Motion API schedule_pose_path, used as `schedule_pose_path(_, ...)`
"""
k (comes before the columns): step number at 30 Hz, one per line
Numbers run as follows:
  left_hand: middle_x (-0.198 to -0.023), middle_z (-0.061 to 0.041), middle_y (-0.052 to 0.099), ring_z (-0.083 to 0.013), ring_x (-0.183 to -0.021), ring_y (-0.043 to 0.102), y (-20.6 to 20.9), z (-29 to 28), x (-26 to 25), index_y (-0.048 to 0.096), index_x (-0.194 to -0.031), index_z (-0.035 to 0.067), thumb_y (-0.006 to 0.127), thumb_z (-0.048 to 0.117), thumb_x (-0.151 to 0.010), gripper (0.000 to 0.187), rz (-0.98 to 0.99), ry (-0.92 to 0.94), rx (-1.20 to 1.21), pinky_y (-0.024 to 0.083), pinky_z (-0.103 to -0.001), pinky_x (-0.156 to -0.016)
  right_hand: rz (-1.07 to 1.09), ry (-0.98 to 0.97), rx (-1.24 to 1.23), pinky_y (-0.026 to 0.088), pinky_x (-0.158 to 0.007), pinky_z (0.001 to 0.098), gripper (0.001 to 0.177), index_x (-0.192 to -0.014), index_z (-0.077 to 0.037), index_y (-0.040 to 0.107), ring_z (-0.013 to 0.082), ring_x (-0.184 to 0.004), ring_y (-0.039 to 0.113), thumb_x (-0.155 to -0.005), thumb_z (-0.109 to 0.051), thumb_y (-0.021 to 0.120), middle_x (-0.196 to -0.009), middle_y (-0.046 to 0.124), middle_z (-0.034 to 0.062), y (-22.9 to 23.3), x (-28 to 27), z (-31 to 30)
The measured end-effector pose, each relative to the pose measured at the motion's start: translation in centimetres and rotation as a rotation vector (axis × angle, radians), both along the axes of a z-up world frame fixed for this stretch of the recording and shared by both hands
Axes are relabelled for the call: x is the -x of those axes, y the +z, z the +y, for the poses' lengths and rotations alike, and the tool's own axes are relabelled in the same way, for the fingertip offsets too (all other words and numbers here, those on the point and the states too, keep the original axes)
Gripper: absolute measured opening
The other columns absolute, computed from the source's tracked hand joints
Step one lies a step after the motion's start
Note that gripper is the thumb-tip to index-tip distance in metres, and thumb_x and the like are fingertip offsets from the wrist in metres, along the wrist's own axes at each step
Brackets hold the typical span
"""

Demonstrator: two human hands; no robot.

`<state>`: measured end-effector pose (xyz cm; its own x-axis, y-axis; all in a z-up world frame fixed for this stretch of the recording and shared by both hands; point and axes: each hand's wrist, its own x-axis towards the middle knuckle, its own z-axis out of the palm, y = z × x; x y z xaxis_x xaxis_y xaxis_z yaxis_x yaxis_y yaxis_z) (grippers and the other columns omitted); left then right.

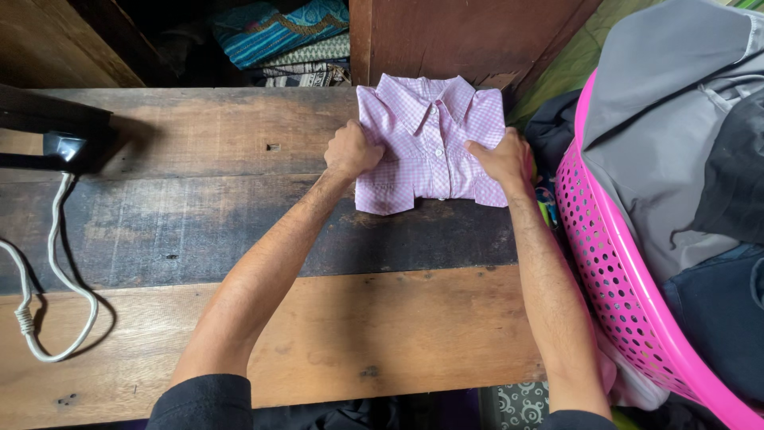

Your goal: The person folds a patterned cloth and a pink shirt, placing them into a wooden cabinet. They then iron a pair of beige trousers on a wooden table and fold them into the cabinet. Finally, they fold a black pair of trousers on the table.

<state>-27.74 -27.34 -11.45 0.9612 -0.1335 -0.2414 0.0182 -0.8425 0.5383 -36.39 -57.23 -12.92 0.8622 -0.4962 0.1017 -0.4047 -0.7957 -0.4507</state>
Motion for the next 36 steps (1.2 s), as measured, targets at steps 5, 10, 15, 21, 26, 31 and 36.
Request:
schedule_pose_path(5, -0.121, -0.019, 0.069, -0.0289, -0.1, 0.074, -0.6, -0.5, -1.1, 0.051, -0.131, -0.002, 0.083, 0.033, -0.083, 0.068, 0.119, 0.121, 0.118, 0.064, -0.041, -0.083, 0.033, -0.007, -0.111, 0.054, -0.092, 0.0438, 0.085, -0.119, 0.009, 0.066, 0.0362, -0.112, 0.069, -0.069, -0.055, 0.091, -0.119, 0.07, 0.0289, 1.8, 0.6, 0.0)
schedule_pose_path(10, -0.124, -0.017, 0.071, -0.0247, -0.102, 0.073, 0.8, -0.4, -1.2, 0.068, -0.126, 0.001, 0.079, 0.034, -0.088, 0.051, 0.299, 0.085, 0.149, 0.063, -0.038, -0.086, 0.014, 0.095, -0.382, 0.055, -0.087, 0.0346, 0.056, -0.121, 0.0, 0.073, 0.02, -0.102, 0.073, -0.08, -0.038, 0.082, -0.113, 0.078, 0.0161, 1.8, 1.0, -0.3)
schedule_pose_path(15, -0.127, -0.014, 0.069, -0.0236, -0.109, 0.071, 0.7, -0.5, -1.0, 0.062, -0.131, 0.004, 0.071, 0.026, -0.091, 0.046, 0.27, 0.065, 0.334, 0.057, -0.04, -0.099, -0.083, 0.201, -0.648, 0.055, -0.083, 0.0311, 0.041, -0.124, 0.0, 0.068, 0.0147, -0.098, 0.07, -0.09, -0.022, 0.074, -0.113, 0.076, 0.0102, 2.0, 1.2, -0.7)
schedule_pose_path(21, -0.125, -0.017, 0.07, -0.0262, -0.11, 0.072, 0.8, 2.2, -1.1, 0.054, -0.133, 0.002, 0.068, 0.021, -0.092, 0.048, 0.059, -0.02, 0.486, 0.055, -0.039, -0.103, -0.097, 0.273, -0.629, 0.055, -0.083, 0.0299, 0.04, -0.128, 0.001, 0.065, 0.0141, -0.098, 0.07, -0.093, -0.017, 0.071, -0.114, 0.076, 0.0095, 4.4, 1.8, 1.9)
schedule_pose_path(26, -0.122, -0.019, 0.071, -0.0274, -0.108, 0.071, 3.0, 5.8, -0.7, 0.055, -0.13, 0.001, 0.068, 0.021, -0.092, 0.045, -0.037, -0.031, 0.487, 0.056, -0.041, -0.1, -0.132, 0.358, -0.626, 0.055, -0.083, 0.0299, 0.04, -0.129, 0.001, 0.065, 0.0145, -0.097, 0.07, -0.094, -0.018, 0.07, -0.114, 0.075, 0.0102, 6.7, 1.8, 5.2)
schedule_pose_path(31, -0.12, -0.019, 0.072, -0.0266, -0.107, 0.072, 5.3, 9.9, -0.2, 0.055, -0.129, 0.001, 0.068, 0.022, -0.094, 0.043, -0.044, -0.008, 0.484, 0.058, -0.041, -0.098, -0.075, 0.354, -0.566, 0.056, -0.084, 0.0316, 0.039, -0.128, 0.0, 0.065, 0.0158, -0.097, 0.072, -0.095, -0.022, 0.069, -0.114, 0.075, 0.0107, 9.4, 1.3, 9.2)
schedule_pose_path(36, -0.12, -0.017, 0.071, -0.0255, -0.108, 0.072, 7.0, 13.9, 0.3, 0.053, -0.131, 0.003, 0.067, 0.019, -0.093, 0.043, -0.106, -0.02, 0.534, 0.056, -0.041, -0.099, -0.061, 0.393, -0.491, 0.057, -0.087, 0.0328, 0.04, -0.128, -0.002, 0.065, 0.0178, -0.099, 0.074, -0.094, -0.024, 0.069, -0.114, 0.076, 0.0124, 11.3, 0.7, 13.1)
